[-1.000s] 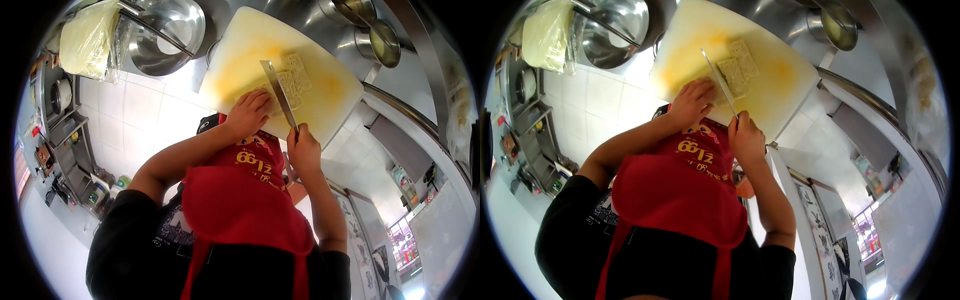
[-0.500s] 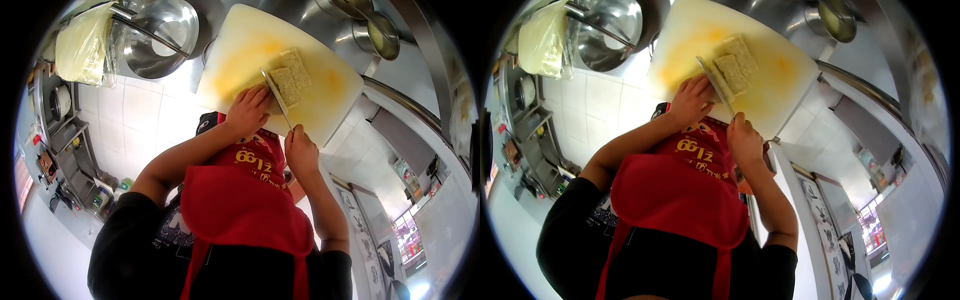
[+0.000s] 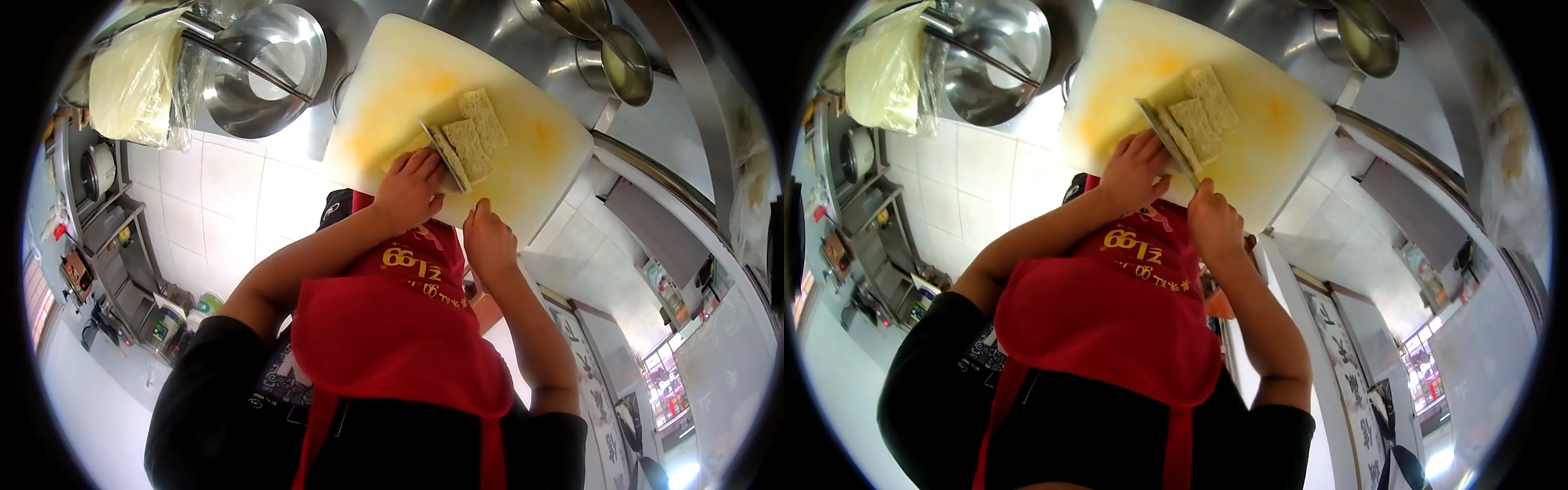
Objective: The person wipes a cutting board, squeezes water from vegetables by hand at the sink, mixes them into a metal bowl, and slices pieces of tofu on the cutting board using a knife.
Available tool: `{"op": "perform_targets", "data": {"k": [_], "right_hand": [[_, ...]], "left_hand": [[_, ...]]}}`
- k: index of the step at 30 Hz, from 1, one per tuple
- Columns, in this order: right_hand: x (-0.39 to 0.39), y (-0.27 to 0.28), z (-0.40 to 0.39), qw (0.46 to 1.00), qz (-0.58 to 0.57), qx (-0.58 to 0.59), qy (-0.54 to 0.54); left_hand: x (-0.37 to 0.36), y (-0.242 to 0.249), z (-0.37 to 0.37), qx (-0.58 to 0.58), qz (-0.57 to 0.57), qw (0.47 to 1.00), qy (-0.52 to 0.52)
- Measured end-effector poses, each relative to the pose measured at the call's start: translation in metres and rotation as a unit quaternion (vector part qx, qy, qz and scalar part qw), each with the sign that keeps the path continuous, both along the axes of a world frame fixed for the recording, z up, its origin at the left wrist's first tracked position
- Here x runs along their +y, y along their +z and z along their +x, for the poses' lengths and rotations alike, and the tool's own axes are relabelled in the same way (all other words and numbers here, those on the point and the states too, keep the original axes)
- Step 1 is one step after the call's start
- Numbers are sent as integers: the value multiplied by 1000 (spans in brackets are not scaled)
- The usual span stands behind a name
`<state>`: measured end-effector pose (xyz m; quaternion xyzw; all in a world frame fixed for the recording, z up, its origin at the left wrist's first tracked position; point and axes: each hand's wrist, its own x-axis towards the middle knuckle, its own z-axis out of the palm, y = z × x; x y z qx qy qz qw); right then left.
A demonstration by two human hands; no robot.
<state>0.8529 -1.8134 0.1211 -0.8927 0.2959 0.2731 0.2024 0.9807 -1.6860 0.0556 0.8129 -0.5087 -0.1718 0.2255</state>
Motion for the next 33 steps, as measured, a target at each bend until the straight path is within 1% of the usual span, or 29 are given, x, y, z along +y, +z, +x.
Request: {"op": "perform_targets", "data": {"k": [2, 4, 7, 10, 11, 13, 14, 15, 17, 19, 21, 22, 24, 25, 26, 27, 28, 30, 31, 33], "right_hand": [[1, -14, -3, 1000, -2, 7, 1], [0, -36, 0, 996, -30, -75, 32], [0, -48, 11, 995, -29, -90, 25], [-6, -41, -6, 999, -2, -43, 11], [-12, -46, -8, 998, -9, -56, 14], [-7, -32, -34, 1000, -5, -6, -13], [-6, -39, -33, 999, -21, -40, -2], [-7, -43, -20, 999, -25, -42, -3], [-8, -49, 6, 993, -27, -118, 1], [-9, -47, 15, 990, -21, -138, -5], [-14, -44, 9, 982, 7, -189, -17], [-18, -36, 4, 981, 5, -195, -17], [-13, -6, -24, 965, 14, -243, -103], [-10, 5, -35, 965, 18, -241, -106], [-10, 13, -41, 972, 11, -207, -111], [-10, 18, -43, 977, 1, -177, -116], [-8, 20, -44, 976, -1, -182, -118], [6, 23, -45, 987, 14, -133, -91], [11, 23, -44, 987, 17, -130, -92], [21, 23, -38, 989, 8, -138, -57]], "left_hand": [[0, -1, 1, 7, 7, 1000, -6], [2, 2, -1, 17, 10, 1000, -9], [-1, 1, 8, 12, 24, 1000, -13], [7, 2, -6, 13, 34, 999, -11], [5, -5, -1, 3, 27, 1000, -7], [7, -3, -5, 13, 33, 999, -9], [7, -5, -4, 15, 26, 1000, -10], [5, -5, -2, 14, 17, 1000, -12], [7, -3, -2, 19, 0, 1000, -11], [13, 2, 0, 18, -15, 1000, -10], [18, 7, 4, 114, -75, 990, 33], [17, 13, 12, 108, -77, 991, 33], [22, 26, 20, 125, -28, 984, 126], [28, 22, 16, 126, -23, 984, 124], [31, 10, 15, 81, -14, 994, 68], [28, 9, 19, 32, -8, 999, 10], [29, 10, 15, 18, -8, 1000, -10], [29, 9, 10, 13, -18, 1000, -13], [31, 8, 6, 10, -25, 1000, -11], [30, 9, 5, -5, -30, 1000, -7]]}}
